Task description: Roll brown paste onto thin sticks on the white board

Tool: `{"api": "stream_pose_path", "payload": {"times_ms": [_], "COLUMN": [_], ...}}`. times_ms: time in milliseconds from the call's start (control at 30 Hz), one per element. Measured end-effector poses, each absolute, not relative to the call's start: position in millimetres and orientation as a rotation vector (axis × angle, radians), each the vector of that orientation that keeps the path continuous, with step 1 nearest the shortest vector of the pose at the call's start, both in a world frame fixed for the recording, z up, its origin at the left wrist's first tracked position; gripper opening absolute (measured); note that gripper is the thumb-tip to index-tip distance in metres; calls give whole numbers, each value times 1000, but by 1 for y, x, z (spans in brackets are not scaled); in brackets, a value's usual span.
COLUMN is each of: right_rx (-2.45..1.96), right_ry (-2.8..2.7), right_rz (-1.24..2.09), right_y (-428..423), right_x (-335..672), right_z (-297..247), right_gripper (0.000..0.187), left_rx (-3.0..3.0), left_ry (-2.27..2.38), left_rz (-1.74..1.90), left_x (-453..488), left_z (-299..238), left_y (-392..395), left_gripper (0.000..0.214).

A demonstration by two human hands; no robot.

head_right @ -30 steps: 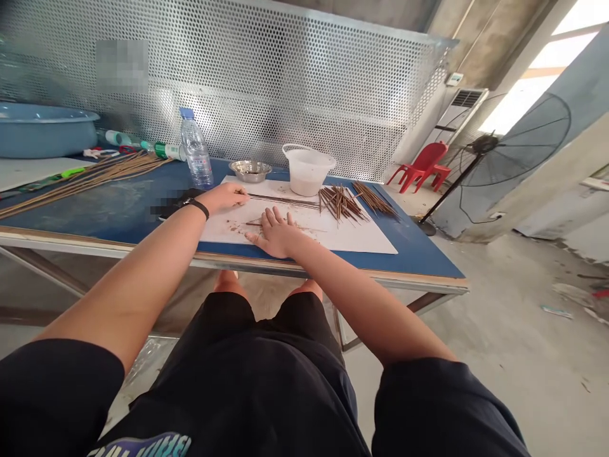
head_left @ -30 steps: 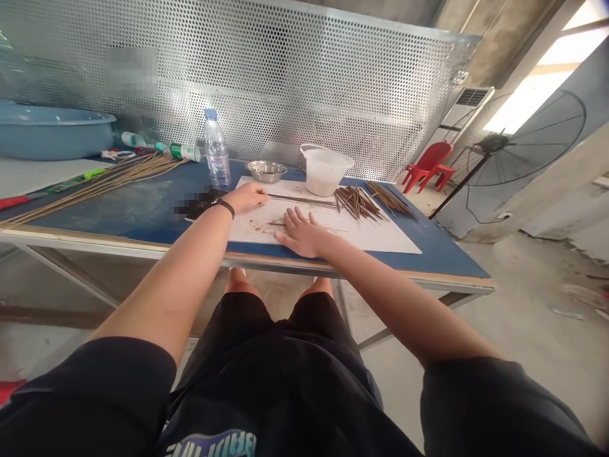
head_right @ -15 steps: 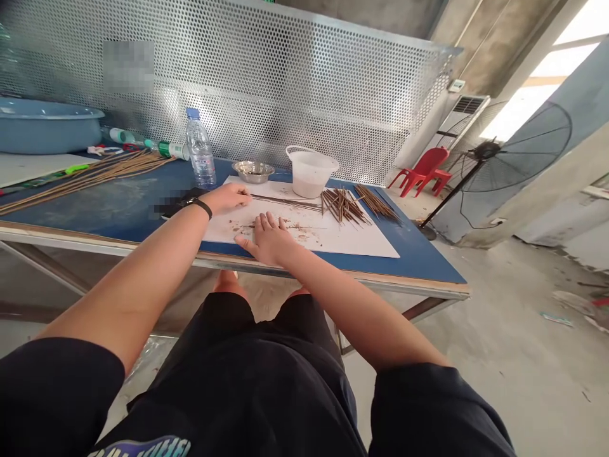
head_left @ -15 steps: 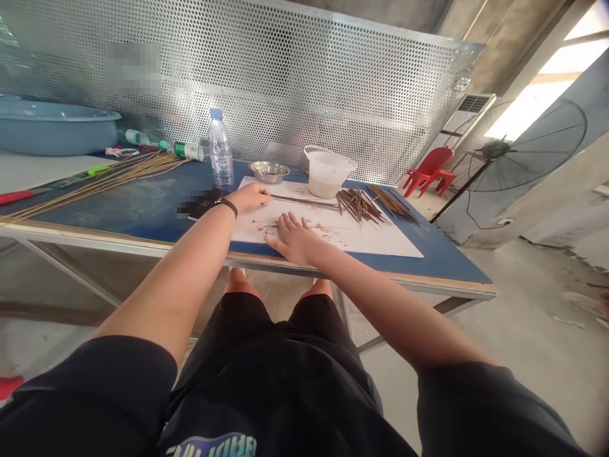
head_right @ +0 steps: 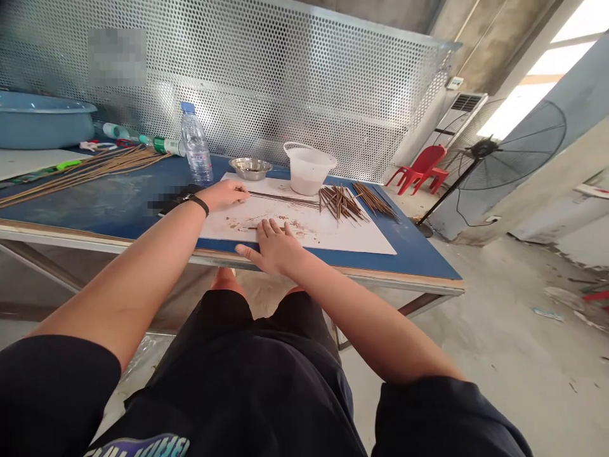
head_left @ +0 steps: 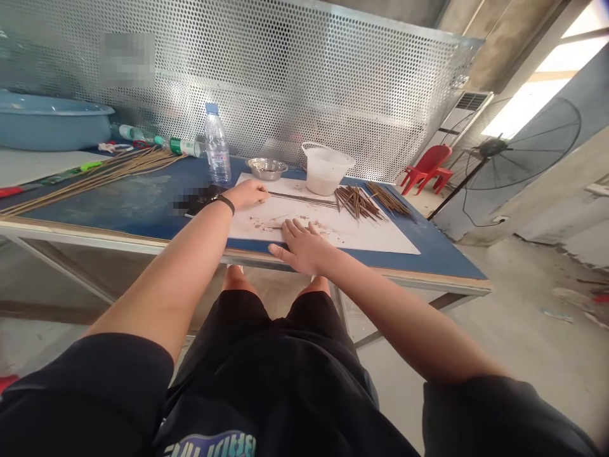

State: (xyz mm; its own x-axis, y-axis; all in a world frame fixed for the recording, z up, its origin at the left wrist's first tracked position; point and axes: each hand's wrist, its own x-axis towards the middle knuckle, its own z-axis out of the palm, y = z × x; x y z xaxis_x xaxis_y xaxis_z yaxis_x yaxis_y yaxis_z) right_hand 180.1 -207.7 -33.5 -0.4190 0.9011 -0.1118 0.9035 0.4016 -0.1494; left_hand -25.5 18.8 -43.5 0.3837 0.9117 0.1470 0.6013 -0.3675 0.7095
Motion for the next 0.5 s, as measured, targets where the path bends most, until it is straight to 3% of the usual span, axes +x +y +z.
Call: {"api": "stream_pose_path", "payload": {"times_ms": [500], "right_rx": [1837], "right_ry": [2450], "right_rz": [-325], "right_y": [-134], "right_x": [178], "right_z": [-24], "right_gripper": [103], "left_rx": [2091], "left_ry": [1301], "left_rz": [729], "left_x": [-26], "left_z": [-43], "left_y": [17], "left_gripper": [23]}}
